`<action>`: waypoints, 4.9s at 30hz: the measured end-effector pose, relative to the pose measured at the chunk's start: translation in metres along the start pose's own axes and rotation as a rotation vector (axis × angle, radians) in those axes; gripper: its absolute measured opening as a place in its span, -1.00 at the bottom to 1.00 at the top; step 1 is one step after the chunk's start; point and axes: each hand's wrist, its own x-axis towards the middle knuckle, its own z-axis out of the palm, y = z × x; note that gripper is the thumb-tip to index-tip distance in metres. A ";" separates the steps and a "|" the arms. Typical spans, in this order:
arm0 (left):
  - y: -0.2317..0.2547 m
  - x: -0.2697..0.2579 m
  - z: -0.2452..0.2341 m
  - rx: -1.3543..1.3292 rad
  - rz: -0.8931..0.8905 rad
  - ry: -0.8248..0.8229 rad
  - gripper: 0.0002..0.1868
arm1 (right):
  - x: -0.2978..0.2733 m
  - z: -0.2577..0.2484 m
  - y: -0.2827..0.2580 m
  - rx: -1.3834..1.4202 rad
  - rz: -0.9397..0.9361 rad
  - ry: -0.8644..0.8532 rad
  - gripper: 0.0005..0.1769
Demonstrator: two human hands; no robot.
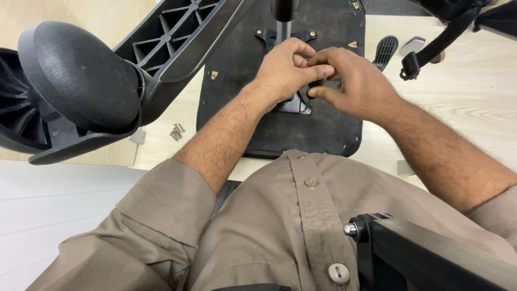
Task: The person aligns the underside of an office chair seat with its central mounting bracket and fastens it using a screwdriver. They insert and tighten several screws at multiple positions around the bracket, then flip the seat upright to continue securing additional fasteners.
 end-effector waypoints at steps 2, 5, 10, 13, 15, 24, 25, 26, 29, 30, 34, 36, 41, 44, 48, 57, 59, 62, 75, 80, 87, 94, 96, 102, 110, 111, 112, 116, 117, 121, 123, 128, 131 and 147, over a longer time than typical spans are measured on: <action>-0.001 0.002 0.000 -0.024 0.019 -0.003 -0.38 | 0.000 -0.007 0.003 0.117 0.018 -0.074 -0.46; -0.001 0.004 0.001 -0.024 -0.003 -0.012 -0.34 | 0.001 -0.011 0.004 0.191 0.133 -0.131 -0.54; 0.006 0.009 0.002 -0.020 -0.025 -0.008 -0.37 | 0.005 -0.010 0.002 0.066 0.214 -0.056 -0.63; 0.011 0.008 -0.001 -0.004 -0.025 -0.018 -0.43 | 0.008 -0.010 0.001 -0.028 0.263 -0.038 -0.55; 0.014 0.007 -0.001 -0.014 -0.002 -0.044 -0.47 | 0.009 -0.010 0.002 -0.068 0.317 -0.031 -0.42; 0.013 0.006 0.002 -0.054 -0.004 -0.074 -0.51 | 0.007 -0.017 0.011 0.147 0.067 -0.113 -0.47; 0.014 0.007 0.002 -0.029 -0.027 -0.073 -0.50 | 0.007 -0.019 0.010 0.153 0.112 -0.141 -0.50; 0.014 0.007 0.002 -0.004 -0.050 -0.070 -0.49 | 0.007 -0.020 0.009 0.159 0.157 -0.171 -0.53; 0.014 0.006 0.000 0.013 -0.078 -0.077 -0.46 | 0.007 -0.019 0.005 0.138 0.230 -0.192 -0.60; 0.013 0.008 0.000 0.011 -0.080 -0.084 -0.45 | 0.008 -0.018 0.005 0.125 0.246 -0.187 -0.62; 0.013 0.013 -0.001 0.002 -0.074 -0.077 -0.48 | 0.008 -0.013 0.001 0.025 0.275 -0.093 -0.62; 0.012 0.016 -0.002 0.002 -0.073 -0.082 -0.50 | 0.009 -0.012 0.000 0.005 0.256 -0.043 -0.61; 0.012 0.014 -0.004 0.003 -0.016 -0.040 -0.62 | 0.010 -0.009 -0.002 -0.030 0.269 0.005 -0.55; 0.010 0.004 -0.003 0.072 0.090 0.100 -0.70 | 0.008 -0.010 0.001 -0.031 0.317 -0.001 -0.54; 0.002 -0.016 -0.020 0.078 0.163 0.342 -0.76 | 0.004 -0.015 0.007 0.034 0.344 -0.033 -0.54; 0.000 -0.038 -0.062 0.010 0.292 0.520 -0.60 | 0.002 0.001 -0.001 -0.143 0.351 0.077 -0.45; 0.001 -0.041 -0.065 0.027 0.260 0.533 -0.54 | 0.001 0.004 -0.004 -0.168 0.303 0.135 -0.39; 0.003 -0.048 -0.066 0.013 0.300 0.561 -0.45 | -0.002 0.005 -0.008 -0.162 0.315 0.134 -0.37; 0.008 -0.068 -0.088 0.157 0.436 0.492 -0.36 | -0.006 0.004 -0.023 -0.124 0.275 -0.005 -0.62; 0.010 -0.072 -0.091 0.110 0.544 0.470 -0.50 | -0.002 0.008 -0.026 -0.108 0.289 -0.005 -0.61; 0.032 -0.067 -0.054 0.109 0.571 0.632 -0.55 | -0.028 -0.022 0.006 -0.070 0.257 -0.007 -0.63; 0.051 -0.066 -0.015 0.157 0.489 0.675 -0.56 | -0.056 -0.063 0.044 -0.005 0.054 0.081 -0.61; 0.051 -0.068 -0.017 0.171 0.491 0.668 -0.56 | -0.057 -0.069 0.042 0.022 0.046 0.111 -0.58; 0.057 -0.077 -0.041 0.126 0.500 0.610 -0.55 | -0.039 -0.074 0.018 0.149 0.009 0.172 -0.60; 0.048 -0.086 -0.049 0.191 0.397 0.604 -0.51 | -0.026 -0.043 0.006 0.120 -0.052 0.201 -0.62; 0.045 -0.089 -0.049 0.203 0.442 0.610 -0.49 | -0.026 -0.038 0.003 0.133 -0.073 0.198 -0.62; 0.044 -0.092 -0.048 0.194 0.408 0.610 -0.48 | -0.027 -0.034 0.000 0.156 -0.067 0.169 -0.61; 0.031 -0.102 -0.054 0.242 0.303 0.633 -0.47 | -0.025 -0.011 -0.024 0.171 -0.040 0.083 -0.58; 0.022 -0.104 -0.060 0.275 0.284 0.644 -0.47 | -0.022 -0.003 -0.033 0.156 -0.032 0.068 -0.58; -0.029 -0.123 -0.073 0.408 0.213 0.561 -0.64 | -0.007 0.029 -0.065 0.184 0.020 0.036 -0.59; -0.060 -0.137 -0.065 0.549 0.233 0.452 -0.75 | 0.000 0.041 -0.076 0.181 0.030 0.033 -0.61; -0.125 -0.158 -0.044 0.753 0.114 0.000 -0.58 | 0.015 0.066 -0.091 0.159 0.035 0.030 -0.61; -0.141 -0.159 -0.045 0.855 0.071 -0.121 -0.43 | 0.025 0.078 -0.102 0.127 0.057 0.016 -0.60; -0.148 -0.165 -0.096 0.487 -0.085 0.026 -0.73 | 0.063 0.092 -0.137 -0.002 -0.074 -0.151 -0.55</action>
